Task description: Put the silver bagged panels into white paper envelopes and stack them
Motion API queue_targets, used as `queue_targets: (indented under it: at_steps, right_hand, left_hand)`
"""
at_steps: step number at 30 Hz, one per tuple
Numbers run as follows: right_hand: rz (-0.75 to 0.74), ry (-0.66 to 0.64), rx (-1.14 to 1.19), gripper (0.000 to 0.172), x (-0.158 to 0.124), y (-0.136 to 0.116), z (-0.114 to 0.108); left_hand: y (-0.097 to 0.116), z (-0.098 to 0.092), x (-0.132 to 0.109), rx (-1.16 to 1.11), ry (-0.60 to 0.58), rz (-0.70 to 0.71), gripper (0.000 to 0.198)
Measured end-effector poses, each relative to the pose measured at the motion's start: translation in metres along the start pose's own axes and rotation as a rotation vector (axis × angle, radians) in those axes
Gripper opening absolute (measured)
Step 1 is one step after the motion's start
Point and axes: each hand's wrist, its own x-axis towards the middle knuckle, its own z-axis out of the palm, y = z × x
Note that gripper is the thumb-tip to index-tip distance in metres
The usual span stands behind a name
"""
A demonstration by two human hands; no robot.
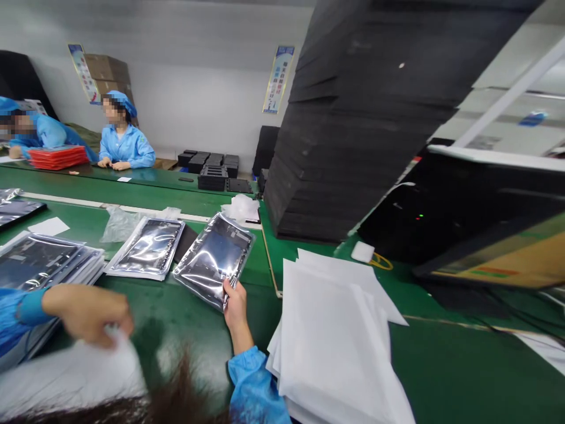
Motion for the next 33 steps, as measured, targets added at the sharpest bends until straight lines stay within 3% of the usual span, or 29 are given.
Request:
queue_targets:
  at_steps: [1, 4, 8, 12, 14, 17, 20, 22, 24, 26, 30, 33]
  right_hand:
    - [-0.007, -0.001, -0.009, 0.035, -0.001, -0.001, 0.001]
    - [-0.018, -0.005, -0.029, 0.038, -0.002, -0.001, 0.003]
    - [-0.016, 0.007, -0.033, 0.040, -0.002, 0.001, 0.002]
    - [-0.007, 0.047, 0.000, 0.038, 0.000, 0.004, -0.003]
    - [-0.017, 0.086, 0.028, 0.038, 0.003, 0.005, -0.006]
    - [-0.038, 0.137, 0.071, 0.037, 0.008, 0.005, -0.010]
    - [-0.044, 0.159, 0.094, 0.035, 0.009, 0.003, -0.012]
    - [-0.042, 0.161, 0.088, 0.036, 0.006, 0.002, -0.011]
    - [-0.036, 0.155, 0.068, 0.039, 0.001, 0.000, -0.010]
    - [-0.028, 0.148, 0.036, 0.040, -0.006, -0.001, -0.010]
    - [-0.009, 0.156, -0.037, 0.040, -0.019, 0.000, -0.012]
    - [-0.001, 0.156, -0.110, 0.042, -0.028, 0.004, -0.011]
  left_hand:
    - [0.003, -0.002, 0.016, 0.015, -0.065, 0.084, 0.021]
    - [0.015, 0.000, 0.050, 0.055, -0.106, 0.154, 0.020]
    - [0.037, 0.022, 0.063, 0.109, -0.058, 0.121, 0.023]
    - [0.078, 0.056, 0.046, 0.178, 0.076, -0.073, 0.035]
    - [0.106, 0.077, 0.029, 0.199, 0.118, -0.169, 0.028]
    - [0.141, 0.115, 0.003, 0.148, 0.144, -0.181, 0.020]
    - [0.154, 0.146, -0.013, -0.015, 0.225, -0.223, 0.019]
    - [0.149, 0.154, -0.018, -0.147, 0.254, -0.224, 0.019]
    - [0.135, 0.148, -0.022, -0.283, 0.282, -0.221, 0.030]
    - [0.115, 0.129, -0.027, -0.331, 0.328, -0.193, 0.033]
    - [0.070, 0.077, -0.041, -0.235, 0.530, -0.127, 0.027]
    - [0.049, 0.052, -0.052, -0.137, 0.619, -0.135, 0.022]
